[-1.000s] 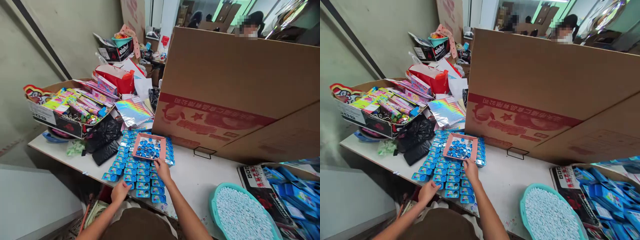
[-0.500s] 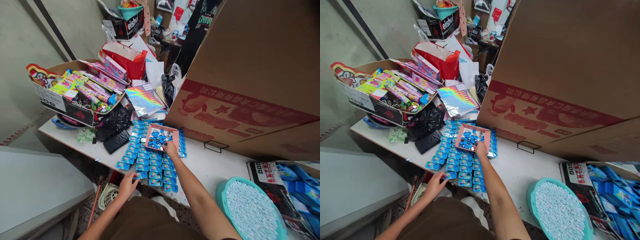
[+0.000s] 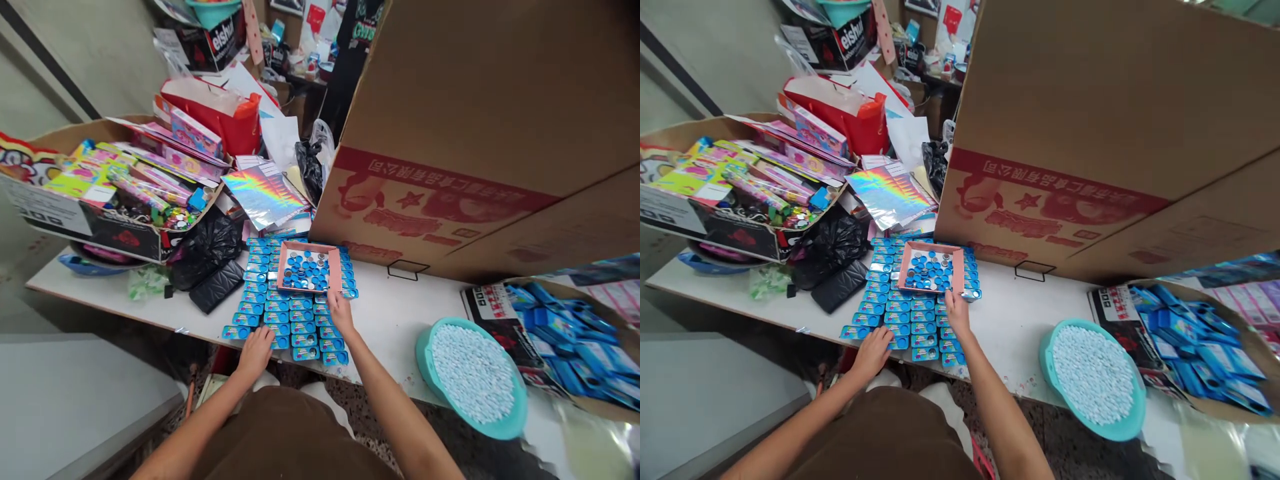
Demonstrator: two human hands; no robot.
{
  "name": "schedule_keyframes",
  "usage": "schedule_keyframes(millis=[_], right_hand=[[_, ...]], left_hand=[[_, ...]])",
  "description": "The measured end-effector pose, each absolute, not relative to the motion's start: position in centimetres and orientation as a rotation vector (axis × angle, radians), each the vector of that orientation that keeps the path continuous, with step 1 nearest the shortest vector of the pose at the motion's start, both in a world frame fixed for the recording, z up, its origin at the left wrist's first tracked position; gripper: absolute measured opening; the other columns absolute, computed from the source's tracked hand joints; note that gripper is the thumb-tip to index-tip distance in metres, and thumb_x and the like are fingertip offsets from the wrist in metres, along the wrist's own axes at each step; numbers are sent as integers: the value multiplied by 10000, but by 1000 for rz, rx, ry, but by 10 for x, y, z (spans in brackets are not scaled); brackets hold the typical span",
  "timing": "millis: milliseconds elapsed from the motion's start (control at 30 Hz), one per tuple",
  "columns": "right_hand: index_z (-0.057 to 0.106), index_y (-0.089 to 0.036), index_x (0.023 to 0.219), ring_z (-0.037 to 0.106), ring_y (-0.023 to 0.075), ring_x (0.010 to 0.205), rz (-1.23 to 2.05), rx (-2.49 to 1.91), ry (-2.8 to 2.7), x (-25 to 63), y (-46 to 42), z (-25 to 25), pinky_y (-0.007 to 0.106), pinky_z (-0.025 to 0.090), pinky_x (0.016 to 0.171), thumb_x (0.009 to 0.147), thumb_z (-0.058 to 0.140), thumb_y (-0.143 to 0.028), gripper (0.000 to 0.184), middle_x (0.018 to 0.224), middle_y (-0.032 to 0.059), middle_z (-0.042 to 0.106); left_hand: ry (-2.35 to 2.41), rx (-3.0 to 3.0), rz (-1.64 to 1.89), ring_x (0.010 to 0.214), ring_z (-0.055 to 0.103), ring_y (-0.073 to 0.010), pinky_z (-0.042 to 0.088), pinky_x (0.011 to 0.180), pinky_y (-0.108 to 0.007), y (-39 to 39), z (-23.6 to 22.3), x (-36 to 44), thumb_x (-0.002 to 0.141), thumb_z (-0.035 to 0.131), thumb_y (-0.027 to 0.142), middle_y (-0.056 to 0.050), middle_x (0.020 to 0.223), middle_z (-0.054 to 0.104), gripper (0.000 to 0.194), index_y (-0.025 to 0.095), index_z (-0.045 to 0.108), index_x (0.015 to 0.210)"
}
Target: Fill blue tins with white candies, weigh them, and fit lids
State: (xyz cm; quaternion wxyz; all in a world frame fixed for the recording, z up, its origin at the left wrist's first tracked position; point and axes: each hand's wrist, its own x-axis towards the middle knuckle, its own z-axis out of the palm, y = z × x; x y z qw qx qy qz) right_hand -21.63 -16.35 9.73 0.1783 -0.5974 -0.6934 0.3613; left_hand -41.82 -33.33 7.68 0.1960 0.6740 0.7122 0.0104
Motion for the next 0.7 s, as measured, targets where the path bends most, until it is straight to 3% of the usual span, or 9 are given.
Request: schedule_keyframes(millis=[100, 267, 467, 700], right_hand=[[549, -190, 719, 516, 141, 640, 1022, -1703, -2062, -208, -204, 85, 228, 352, 612, 947, 171, -401, 489, 674, 14, 578], [611, -174, 814, 587, 156, 779, 913, -1862, -2474, -204, -239, 66, 229, 356, 671, 918, 381, -293, 279, 859, 65, 653], [653, -176, 881, 624, 195, 865, 860, -1938, -2648, -208, -235, 69, 249, 384, 677, 866, 517, -344, 216, 967, 99, 672], [680, -180, 889, 650, 227, 878, 919, -2142, -2680, -220, -213, 75, 269, 431, 677, 751, 648, -444, 299, 939, 113, 697]], left_hand=[[1977, 1907, 99, 1010, 475, -229, 366, 824, -350, -332, 74, -415, 760, 541, 143, -58, 1063, 528, 258, 219, 519, 1005], [1907, 1937, 221, 980, 482, -228, 371, 802, -347, -321, 75, -404, 806, 548, 295, -58, 1020, 549, 194, 218, 530, 983], [1845, 1961, 270, 958, 484, -235, 371, 814, -363, -302, 81, -392, 840, 511, 346, -64, 964, 569, 171, 213, 555, 938], [1861, 1935, 296, 943, 479, -231, 373, 805, -360, -289, 83, -384, 850, 487, 335, -61, 944, 568, 161, 209, 563, 915]])
